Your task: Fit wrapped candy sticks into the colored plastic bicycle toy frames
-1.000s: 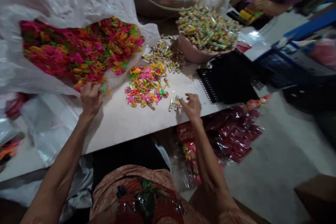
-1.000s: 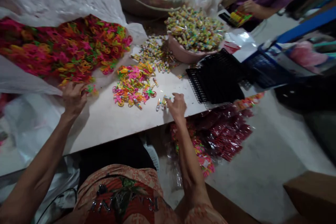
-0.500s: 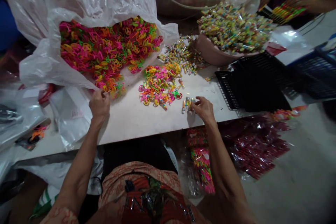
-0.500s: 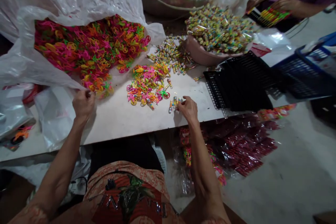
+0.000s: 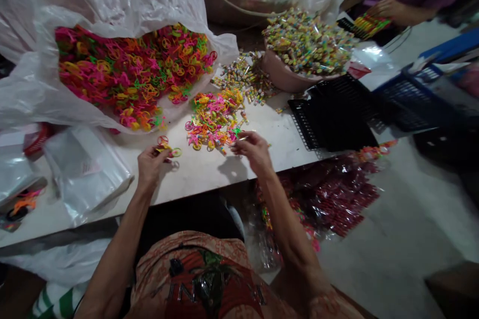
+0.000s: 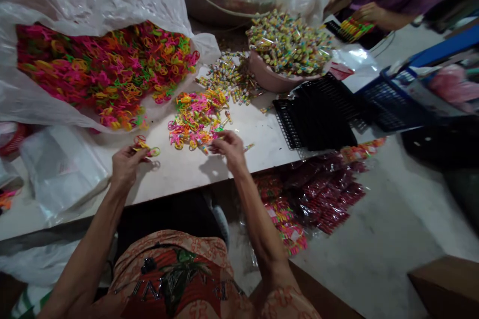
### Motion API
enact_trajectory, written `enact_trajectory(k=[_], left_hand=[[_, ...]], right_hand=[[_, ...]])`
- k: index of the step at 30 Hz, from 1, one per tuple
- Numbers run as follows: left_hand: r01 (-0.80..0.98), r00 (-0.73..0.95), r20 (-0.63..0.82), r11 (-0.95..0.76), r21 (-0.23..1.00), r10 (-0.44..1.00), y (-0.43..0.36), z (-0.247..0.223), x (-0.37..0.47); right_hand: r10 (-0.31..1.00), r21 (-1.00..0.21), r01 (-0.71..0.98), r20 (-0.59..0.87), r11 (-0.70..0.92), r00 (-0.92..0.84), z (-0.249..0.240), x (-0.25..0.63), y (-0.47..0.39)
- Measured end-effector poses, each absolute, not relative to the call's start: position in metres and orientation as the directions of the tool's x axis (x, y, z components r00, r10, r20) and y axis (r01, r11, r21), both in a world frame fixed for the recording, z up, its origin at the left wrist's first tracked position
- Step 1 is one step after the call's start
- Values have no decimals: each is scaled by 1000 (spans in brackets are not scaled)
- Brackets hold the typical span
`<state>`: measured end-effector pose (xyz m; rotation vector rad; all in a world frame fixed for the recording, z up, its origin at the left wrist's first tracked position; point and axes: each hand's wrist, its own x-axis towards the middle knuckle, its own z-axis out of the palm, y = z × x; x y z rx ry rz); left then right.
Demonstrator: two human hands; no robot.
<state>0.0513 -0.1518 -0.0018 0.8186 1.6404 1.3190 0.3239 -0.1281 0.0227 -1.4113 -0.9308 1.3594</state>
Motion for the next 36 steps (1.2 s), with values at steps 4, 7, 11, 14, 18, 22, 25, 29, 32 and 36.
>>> enact_trajectory(k=[4, 7, 11, 14, 18, 22, 25, 29, 32, 36], left_hand=[[-334, -100, -422, 370, 867, 901, -173, 8, 94], [-404, -16, -463, 418, 814, 886, -176, 11, 105], [-421, 40, -480, 450, 787, 877, -176, 13, 103], [-431, 33, -484, 450, 783, 874, -178, 17, 102], [-391, 39, -471, 447, 805, 881, -178, 20, 103], [-309, 57, -445, 440, 843, 894, -179, 18, 104], [-261, 5, -386, 374, 890, 922, -181, 17, 105], [-230, -27, -351, 336, 913, 936, -186, 16, 107], [-169, -94, -347, 328, 929, 933, -189, 11, 109], [-82, -159, -340, 331, 940, 927, -189, 0, 110]], right_hand=[[925, -884, -273, -346, -378, -159, 18, 278, -136], [899, -843, -325, -366, -429, -240, 14, 269, -139], [882, -828, -327, -370, -456, -293, 14, 276, -143], [866, -821, -311, -383, -478, -321, 14, 281, -146], [855, -808, -310, -408, -501, -319, 13, 280, -148], [853, -804, -312, -413, -506, -319, 11, 279, -150], [860, -805, -318, -420, -500, -290, 10, 278, -152], [888, -836, -313, -385, -451, -251, 11, 277, -158], [924, -893, -256, -323, -369, -205, 11, 272, -164], [953, -956, -96, -259, -276, -156, 6, 266, -169]])
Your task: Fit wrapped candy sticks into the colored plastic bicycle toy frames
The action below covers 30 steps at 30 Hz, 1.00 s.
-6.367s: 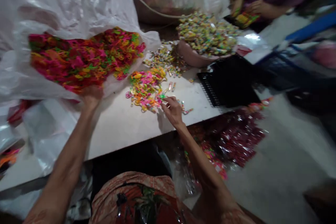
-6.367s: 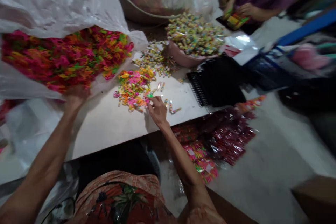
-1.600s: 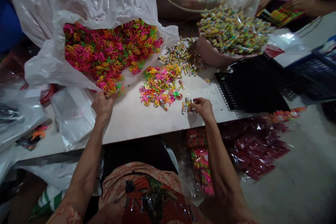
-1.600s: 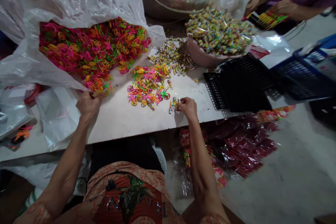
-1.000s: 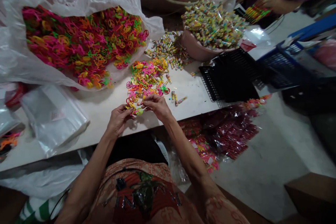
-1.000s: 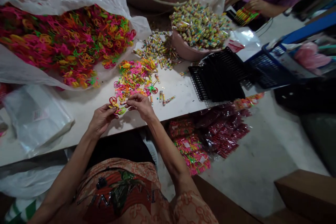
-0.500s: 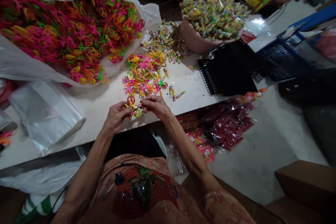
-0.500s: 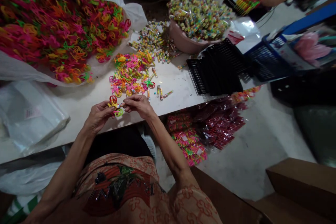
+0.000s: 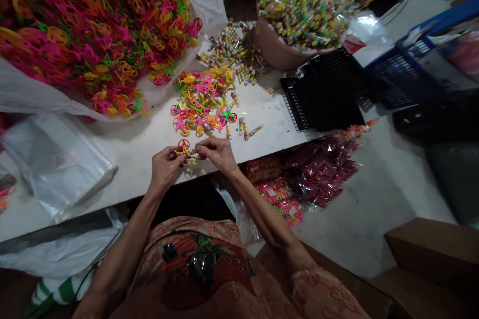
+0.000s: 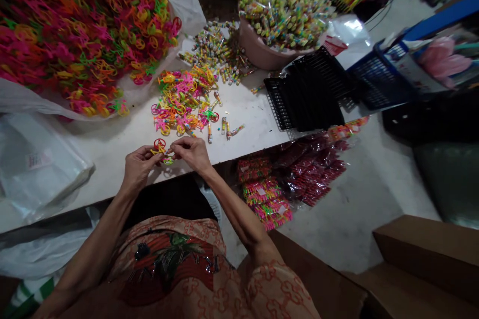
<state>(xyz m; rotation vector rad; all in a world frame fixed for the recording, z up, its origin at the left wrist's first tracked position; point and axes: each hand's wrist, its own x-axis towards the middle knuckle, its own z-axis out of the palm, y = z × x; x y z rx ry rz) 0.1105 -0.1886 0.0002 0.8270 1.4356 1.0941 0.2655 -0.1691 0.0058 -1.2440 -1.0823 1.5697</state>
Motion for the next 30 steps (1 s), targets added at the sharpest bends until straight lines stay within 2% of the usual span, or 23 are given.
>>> enact_trajectory(k=[2, 4, 6, 7, 9, 11, 13, 15, 18, 20, 22, 25, 27, 28, 30], left_hand=[[-41, -129, -338, 336, 941, 932, -187, -5, 110], [51, -111, -291, 298, 953, 950, -184, -7, 107], [228, -124, -166, 191, 955, 978, -177, -8, 99], [344, -132, -81, 123, 931, 988, -172, -8, 93], [591, -139, 94, 6, 807, 986, -155, -5, 78], [791, -113, 212, -41, 611, 971, -131, 1, 61], [908, -53, 219, -44, 417, 974, -103, 6, 47], [953, 2, 138, -44, 300, 990, -78, 9, 37], [966, 12, 44, -22, 256, 999, -58, 5, 32], [961, 13, 58, -29, 275, 998, -55, 1, 29], [952, 22, 97, -50, 303, 995, -55, -1, 24], [936, 22, 115, -60, 346, 993, -56, 3, 13], [918, 9, 123, -57, 392, 992, -57, 10, 8], [892, -15, 142, -51, 449, 990, -59, 13, 8], [759, -103, 165, -30, 650, 981, -70, 20, 14]], right_hand=[[957, -972, 20, -234, -234, -170, 3, 269, -168], [983, -969, 219, -146, -118, -114, 2, 280, -163], [1000, -869, 493, -23, -29, 18, 5, 298, -155], [997, -783, 621, 7, -40, 73, 6, 308, -150], [993, -586, 802, -38, -113, 112, 10, 324, -140], [987, -410, 903, -145, -129, 75, 11, 332, -132], [978, -299, 948, -204, -108, 48, 11, 333, -127], [975, -256, 959, -212, -120, 65, 10, 330, -126], [978, -300, 941, -183, -157, 105, 8, 331, -131], [983, -400, 901, -125, -171, 132, 5, 335, -135], [984, -550, 817, -55, -172, 170, 2, 339, -140], [973, -793, 588, -23, -157, 229, 0, 336, -147], [967, -907, 385, -77, -170, 245, 3, 327, -151], [964, -942, 279, -117, -184, 241, 6, 322, -153], [959, -974, 65, -201, -217, 201, 12, 308, -156]])
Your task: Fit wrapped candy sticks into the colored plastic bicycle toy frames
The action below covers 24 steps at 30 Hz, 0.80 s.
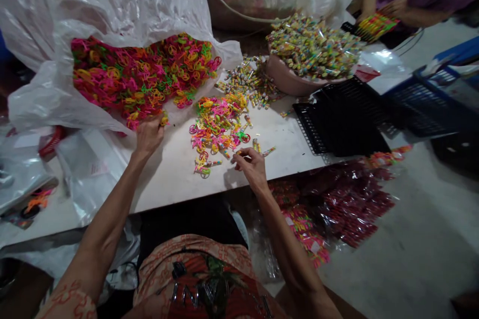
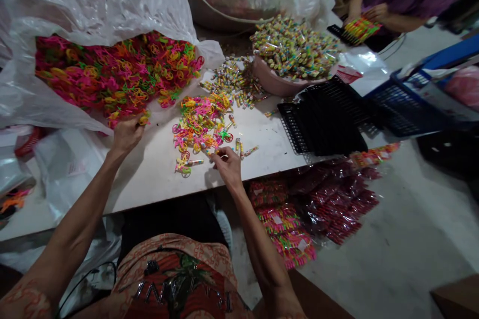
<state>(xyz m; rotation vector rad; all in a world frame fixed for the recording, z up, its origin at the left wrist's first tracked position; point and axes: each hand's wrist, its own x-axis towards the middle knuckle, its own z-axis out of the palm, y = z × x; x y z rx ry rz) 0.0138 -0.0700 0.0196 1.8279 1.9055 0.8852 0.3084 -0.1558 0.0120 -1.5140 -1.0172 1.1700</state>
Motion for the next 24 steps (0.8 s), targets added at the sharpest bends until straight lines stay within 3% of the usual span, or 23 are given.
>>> enact_trajectory(k=[2, 4, 8, 12, 14, 16, 18, 21, 24], left_hand=[[451, -190, 71, 23, 892, 979, -90, 24, 28], [86, -159, -141, 156, 984, 977, -115, 25, 47], [-336, 19, -460, 439, 833, 887, -160, 29, 83], [-487, 57, -536, 492, 722, 842, -176, 29, 99], [-464, 31, -520, 473, 749, 854, -177, 25, 99], [-318, -58, -455, 416, 852, 888, -177, 20, 97], [-5, -127, -344, 347, 938, 930, -177, 15, 95], [444, -51, -248, 245, 862, 967, -177, 13, 92], [452, 48, -260, 212, 866, 964, -177, 18, 90]], right_hand=[[954, -958, -136, -270, -252, 130, 18, 295, -157], [948, -915, -285, -313, -284, 61, 21, 281, -157], [942, -881, -339, -332, -330, -54, 19, 261, -159], [916, -844, -357, -385, -400, -118, 13, 257, -165], [910, -826, -392, -405, -404, -86, 12, 259, -168], [920, -838, -400, -389, -371, -40, 13, 261, -170], [942, -871, -374, -336, -319, -20, 16, 260, -171], [980, -948, -248, -196, -199, -38, 23, 258, -167], [987, -995, -62, -74, -83, -140, 28, 261, -158]])
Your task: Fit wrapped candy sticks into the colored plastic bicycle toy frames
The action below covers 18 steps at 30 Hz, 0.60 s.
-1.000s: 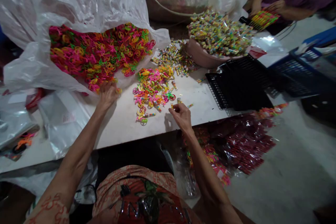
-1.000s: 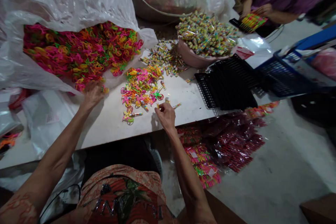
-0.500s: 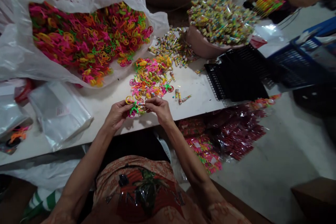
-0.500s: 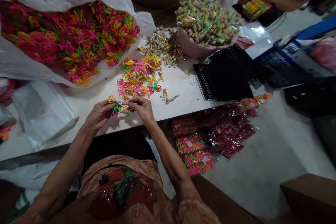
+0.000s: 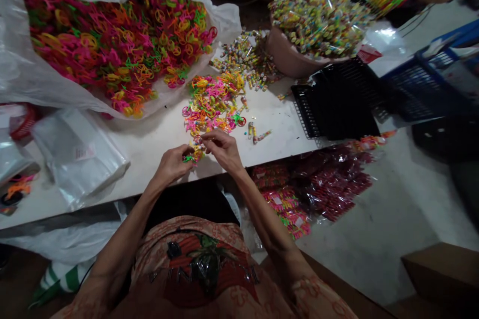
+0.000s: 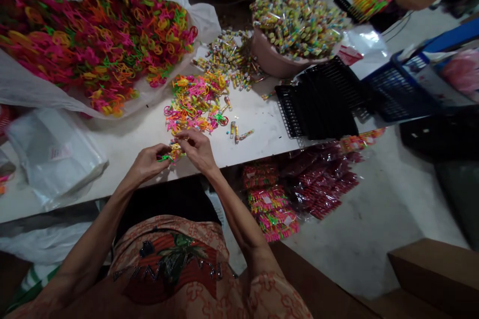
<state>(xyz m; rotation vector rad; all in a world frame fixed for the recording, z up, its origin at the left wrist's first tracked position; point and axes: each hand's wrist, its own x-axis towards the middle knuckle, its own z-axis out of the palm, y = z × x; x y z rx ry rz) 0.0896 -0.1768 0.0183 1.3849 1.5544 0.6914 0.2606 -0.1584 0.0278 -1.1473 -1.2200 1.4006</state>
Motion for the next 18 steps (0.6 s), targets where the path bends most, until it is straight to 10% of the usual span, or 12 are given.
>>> enact_trajectory(k=[7, 12, 18], left_hand=[[-125, -42, -366, 359, 925, 929, -181, 27, 80], [-163, 130, -390, 408, 898, 911, -185, 27, 81], [-128, 189, -387, 414, 901, 902, -184, 25, 79]], right_hand=[[883, -944, -67, -276, -324, -380, 17, 275, -158], [934, -889, -286, -338, -357, -114, 9, 268, -161], [900, -864, -282, -352, -418, -256, 11, 265, -162]])
